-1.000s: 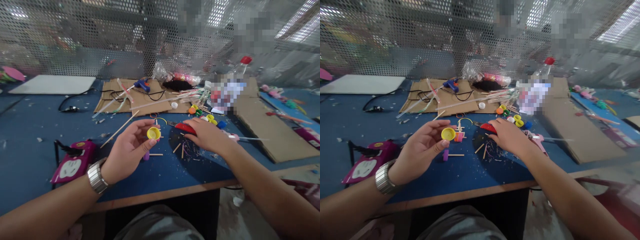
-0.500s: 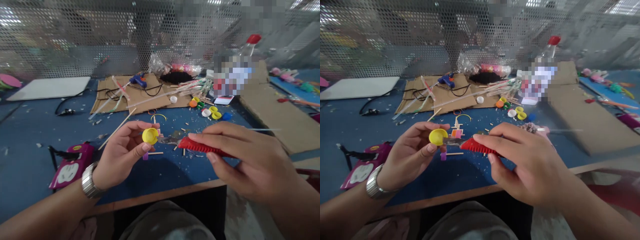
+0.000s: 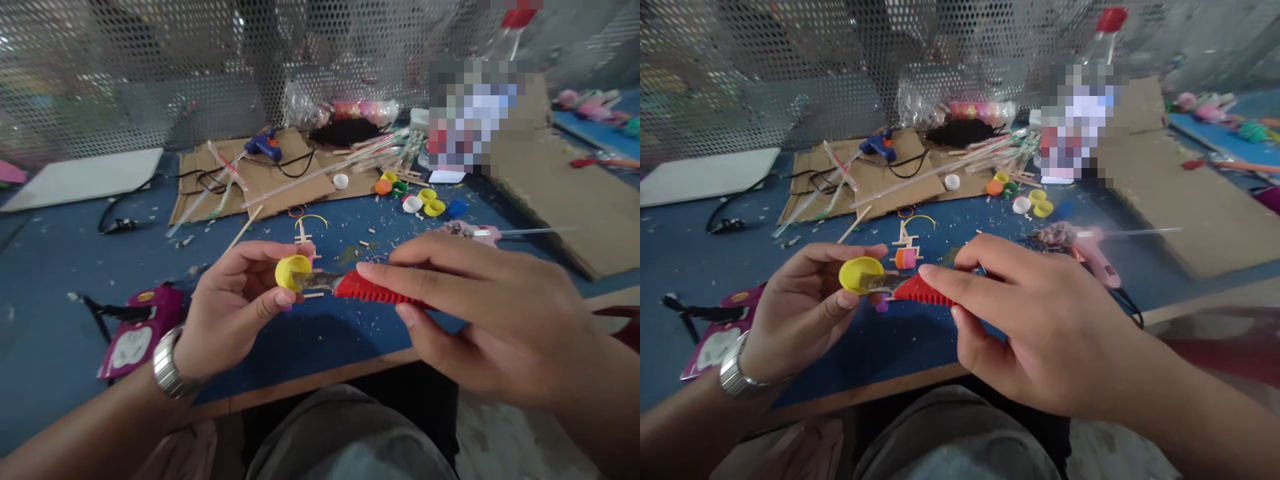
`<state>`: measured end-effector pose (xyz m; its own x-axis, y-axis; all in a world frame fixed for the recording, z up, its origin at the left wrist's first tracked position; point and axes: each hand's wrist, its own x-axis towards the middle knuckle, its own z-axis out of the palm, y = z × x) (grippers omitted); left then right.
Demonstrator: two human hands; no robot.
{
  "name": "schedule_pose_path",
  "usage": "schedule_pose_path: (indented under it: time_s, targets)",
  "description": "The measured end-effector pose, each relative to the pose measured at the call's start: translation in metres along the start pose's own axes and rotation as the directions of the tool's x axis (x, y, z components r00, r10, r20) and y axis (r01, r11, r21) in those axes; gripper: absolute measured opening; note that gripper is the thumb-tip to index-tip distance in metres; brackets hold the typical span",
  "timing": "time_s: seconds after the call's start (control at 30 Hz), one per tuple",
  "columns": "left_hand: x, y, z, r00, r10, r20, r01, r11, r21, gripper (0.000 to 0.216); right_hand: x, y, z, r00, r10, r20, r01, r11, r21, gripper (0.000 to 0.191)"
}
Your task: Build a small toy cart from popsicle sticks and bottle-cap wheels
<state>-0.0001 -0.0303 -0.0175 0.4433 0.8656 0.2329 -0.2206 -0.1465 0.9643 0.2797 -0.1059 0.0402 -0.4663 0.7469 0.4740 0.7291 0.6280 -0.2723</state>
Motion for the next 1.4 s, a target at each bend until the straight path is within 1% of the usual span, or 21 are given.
schedule_pose_path:
  time_s: [0.17, 0.23, 0.3, 0.4, 0.5, 0.57, 0.67, 0.73, 0.8, 0.87, 0.93, 1.0, 1.03, 1.1, 1.17, 1.23, 1.3, 1.4]
  targets:
    - [0.0, 0.001, 0.002, 1.0, -0.003, 0.015, 0.003, 1.0, -0.018, 0.032, -0.002, 0.0, 0.001, 1.0, -0.007, 0.0, 0.007, 1.0, 0.001, 0.042]
    - [0.0, 0.002, 0.002, 1.0, 0.009, 0.008, -0.009, 1.0, 0.0, 0.032, -0.003, -0.002, 0.002, 1.0, 0.006, 0.023, -0.006, 1.0, 0.01, 0.043]
    - [0.002, 0.004, 0.003, 0.999, 0.039, -0.003, -0.039, 0.999, 0.038, 0.033, -0.003, -0.007, 0.003, 0.997, 0.047, 0.066, -0.05, 0.998, 0.044, 0.045]
    - [0.004, 0.006, 0.002, 0.997, 0.075, -0.013, -0.073, 0.991, 0.109, 0.033, -0.003, -0.015, 0.003, 0.982, 0.122, 0.145, -0.145, 0.977, 0.156, 0.046]
    - [0.003, 0.008, 0.001, 0.998, 0.066, -0.019, -0.062, 0.986, 0.152, 0.033, -0.002, -0.018, 0.001, 0.97, 0.137, 0.202, -0.181, 0.959, 0.218, 0.046]
    - [0.001, 0.009, 0.0, 0.999, 0.038, -0.02, -0.034, 0.986, 0.16, 0.032, -0.002, -0.016, 0.0, 0.976, 0.104, 0.189, -0.136, 0.976, 0.168, 0.048]
    - [-0.001, 0.008, -0.001, 0.999, -0.038, -0.006, 0.038, 0.992, 0.119, 0.033, 0.001, -0.009, -0.001, 0.987, -0.019, 0.159, 0.023, 0.999, -0.027, 0.051]
    - [-0.001, 0.006, -0.002, 0.995, -0.097, 0.018, 0.095, 0.993, 0.069, 0.033, 0.005, -0.005, -0.005, 0.98, -0.102, 0.172, 0.131, 0.977, -0.169, 0.051]
    - [0.0, 0.006, -0.001, 0.987, -0.15, 0.053, 0.15, 0.989, 0.015, 0.033, 0.01, -0.003, -0.011, 0.97, -0.141, 0.197, 0.191, 0.945, -0.264, 0.05]
    - [0.002, 0.006, 0.0, 0.977, -0.195, 0.086, 0.198, 0.979, -0.04, 0.032, 0.016, -0.001, -0.016, 0.964, -0.16, 0.212, 0.219, 0.931, -0.292, 0.047]
    - [0.004, 0.008, 0.001, 0.969, -0.219, 0.114, 0.23, 0.968, -0.097, 0.032, 0.02, 0.0, -0.019, 0.96, -0.166, 0.225, 0.224, 0.938, -0.264, 0.046]
    - [0.005, 0.009, 0.002, 0.967, -0.222, 0.122, 0.237, 0.963, -0.129, 0.03, 0.022, 0.001, -0.019, 0.962, -0.133, 0.237, 0.182, 0.963, -0.198, 0.046]
    - [0.006, 0.01, 0.003, 0.968, -0.222, 0.12, 0.237, 0.963, -0.13, 0.029, 0.021, 0.002, -0.018, 0.965, -0.103, 0.242, 0.141, 0.979, -0.147, 0.047]
    - [0.005, 0.011, 0.003, 0.97, -0.215, 0.109, 0.227, 0.968, -0.104, 0.027, 0.019, 0.001, -0.016, 0.965, -0.023, 0.261, 0.03, 0.999, -0.021, 0.048]
    - [0.005, 0.012, 0.004, 0.976, -0.191, 0.103, 0.198, 0.978, -0.061, 0.027, 0.017, -0.002, -0.015, 0.953, 0.069, 0.296, -0.101, 0.99, 0.095, 0.047]
    - [0.005, 0.011, 0.004, 0.988, -0.131, 0.083, 0.132, 0.991, -0.007, 0.029, 0.014, -0.005, -0.015, 0.926, 0.16, 0.343, -0.226, 0.961, 0.162, 0.043]
    - [0.005, 0.01, 0.003, 0.998, -0.034, 0.056, 0.03, 0.997, 0.073, 0.032, 0.011, -0.008, -0.016, 0.899, 0.234, 0.37, -0.32, 0.928, 0.19, 0.04]
    - [0.004, 0.009, 0.001, 0.992, 0.116, 0.054, -0.125, 0.969, 0.211, 0.037, 0.009, -0.013, -0.014, 0.882, 0.292, 0.371, -0.39, 0.893, 0.224, 0.038]
